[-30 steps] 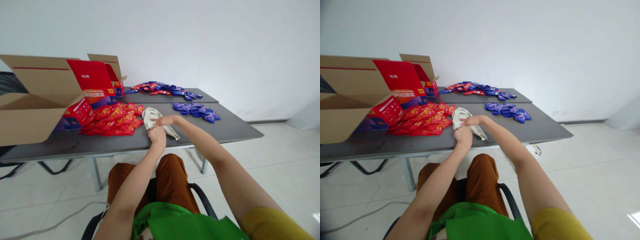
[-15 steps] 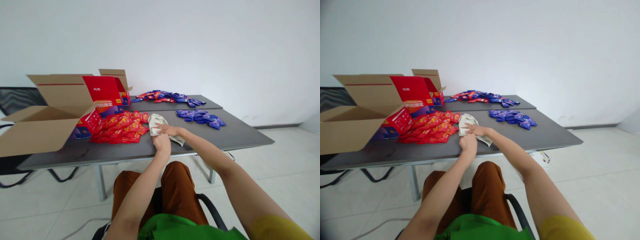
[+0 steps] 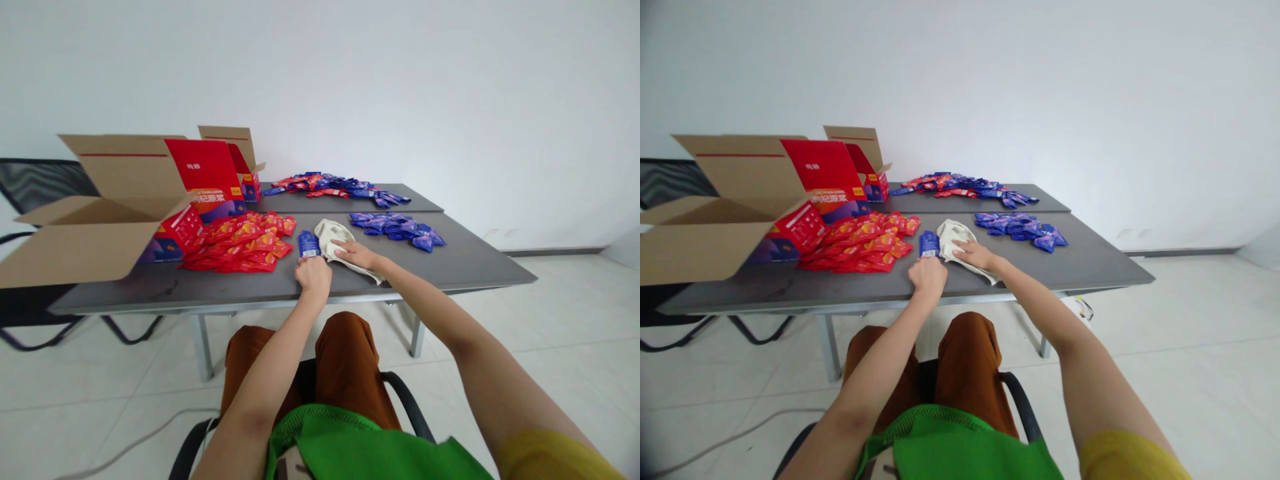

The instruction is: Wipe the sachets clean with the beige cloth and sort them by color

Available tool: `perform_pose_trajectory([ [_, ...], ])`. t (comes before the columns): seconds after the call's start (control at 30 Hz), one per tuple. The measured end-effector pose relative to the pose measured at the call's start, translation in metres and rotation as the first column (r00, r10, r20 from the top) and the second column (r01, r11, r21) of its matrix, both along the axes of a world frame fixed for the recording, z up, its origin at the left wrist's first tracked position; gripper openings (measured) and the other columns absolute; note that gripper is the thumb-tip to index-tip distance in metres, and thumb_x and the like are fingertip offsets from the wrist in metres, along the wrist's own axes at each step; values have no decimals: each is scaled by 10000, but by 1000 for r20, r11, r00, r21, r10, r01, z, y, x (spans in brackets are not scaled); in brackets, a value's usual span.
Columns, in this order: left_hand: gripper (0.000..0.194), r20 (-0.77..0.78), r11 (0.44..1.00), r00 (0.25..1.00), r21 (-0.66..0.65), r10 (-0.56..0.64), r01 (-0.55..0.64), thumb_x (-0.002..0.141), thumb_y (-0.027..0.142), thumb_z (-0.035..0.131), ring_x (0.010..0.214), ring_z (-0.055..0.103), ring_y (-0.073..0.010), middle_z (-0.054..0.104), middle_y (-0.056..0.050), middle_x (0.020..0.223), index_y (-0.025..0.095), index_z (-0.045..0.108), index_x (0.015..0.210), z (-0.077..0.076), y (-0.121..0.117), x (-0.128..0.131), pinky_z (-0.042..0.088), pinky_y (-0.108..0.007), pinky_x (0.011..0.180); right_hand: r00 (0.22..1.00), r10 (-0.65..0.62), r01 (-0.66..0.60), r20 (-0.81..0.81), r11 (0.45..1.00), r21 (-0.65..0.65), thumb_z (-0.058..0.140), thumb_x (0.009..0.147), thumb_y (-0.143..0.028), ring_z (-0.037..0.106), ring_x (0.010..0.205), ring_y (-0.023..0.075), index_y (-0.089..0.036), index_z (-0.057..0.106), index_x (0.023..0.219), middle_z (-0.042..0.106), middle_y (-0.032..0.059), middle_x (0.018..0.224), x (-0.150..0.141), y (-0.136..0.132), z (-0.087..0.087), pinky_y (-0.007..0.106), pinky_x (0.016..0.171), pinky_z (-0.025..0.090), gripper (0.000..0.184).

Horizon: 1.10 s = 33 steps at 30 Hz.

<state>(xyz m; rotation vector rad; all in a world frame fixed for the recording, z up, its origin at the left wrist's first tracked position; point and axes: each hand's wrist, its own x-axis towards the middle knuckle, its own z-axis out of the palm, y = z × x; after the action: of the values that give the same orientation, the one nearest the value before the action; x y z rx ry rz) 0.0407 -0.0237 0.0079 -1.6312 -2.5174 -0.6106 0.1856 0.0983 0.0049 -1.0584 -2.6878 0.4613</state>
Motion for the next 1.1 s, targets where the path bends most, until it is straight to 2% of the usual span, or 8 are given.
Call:
perform_pose_trajectory([
  [0.07, 292, 28, 998, 999, 55, 31, -32, 863, 208, 447, 933, 657, -248, 673, -192, 918, 82, 681, 985, 2, -2, -2, 504, -336, 774, 999, -26, 24, 31, 999, 47, 279, 954, -632, 307, 1421, 288, -187, 460, 1446, 361, 78, 1534, 5, 3, -2, 450, 1190, 175, 688],
  [0.23, 464, -61, 985, 995, 155, 80, -70, 803, 332, 521, 987, 626, -274, 611, -216, 1100, 56, 530, 1176, 10, 7, -6, 520, -334, 745, 998, -16, 5, 68, 987, 162, 323, 967, -576, 298, 1426, 270, -216, 380, 1488, 354, 85, 1537, 10, 4, 0, 466, 1167, 212, 635],
  [0.43, 671, -149, 999, 988, 28, -27, 31, 786, 346, 546, 953, 647, -320, 646, -229, 966, -29, 368, 1312, 11, 26, -4, 520, -376, 731, 983, 179, -183, 36, 972, 145, 424, 950, -531, 240, 1450, 248, -241, 357, 1495, 379, 66, 1525, 16, -12, -3, 475, 1176, 157, 622],
  [0.6, 758, -145, 996, 989, -84, -18, 5, 780, 348, 580, 931, 674, -327, 660, -243, 956, -42, 301, 1366, 18, 30, -3, 511, -408, 780, 957, 286, -283, -58, 958, 45, 498, 933, -503, 226, 1454, 240, -257, 463, 1436, 415, 66, 1503, 26, -16, 0, 459, 1184, 102, 561],
  [0.73, 663, -139, 995, 989, -88, -57, 45, 794, 328, 587, 929, 685, -321, 673, -237, 940, -7, 373, 1324, 24, 35, -3, 515, -387, 772, 929, 316, -341, -191, 933, -115, 571, 889, -541, 252, 1444, 251, -269, 664, 1234, 537, 64, 1408, 32, -13, 5, 456, 1186, 48, 449],
  [0.93, 329, -51, 995, 998, 101, 33, -28, 856, 162, 385, 855, 700, -331, 688, -242, 868, 14, 559, 1092, 20, 26, -16, 529, -428, 744, 893, 317, -388, -320, 902, -189, 658, 825, -549, 322, 1416, 243, -278, 717, 1143, 603, 69, 1332, 34, -10, 6, 427, 1188, 55, 422],
  [1.03, 307, 114, 970, 990, 216, 87, -111, 838, 175, 393, 887, 692, -349, 692, -247, 876, 52, 622, 1001, 18, 21, -28, 533, -467, 766, 907, 293, -358, -303, 915, -185, 692, 789, -566, 297, 1427, 260, -293, 708, 1159, 563, 56, 1380, 17, -7, 9, 435, 1189, 51, 460],
  [1.1, 293, 307, 949, 951, 295, 19, -114, 835, 201, 403, 897, 690, -332, 699, -223, 858, 85, 653, 936, 16, 21, -37, 543, -464, 779, 929, 211, -284, -305, 933, -222, 707, 752, -605, 311, 1420, 280, -289, 703, 1170, 535, 59, 1410, -3, -4, 12, 435, 1187, 93, 525],
])
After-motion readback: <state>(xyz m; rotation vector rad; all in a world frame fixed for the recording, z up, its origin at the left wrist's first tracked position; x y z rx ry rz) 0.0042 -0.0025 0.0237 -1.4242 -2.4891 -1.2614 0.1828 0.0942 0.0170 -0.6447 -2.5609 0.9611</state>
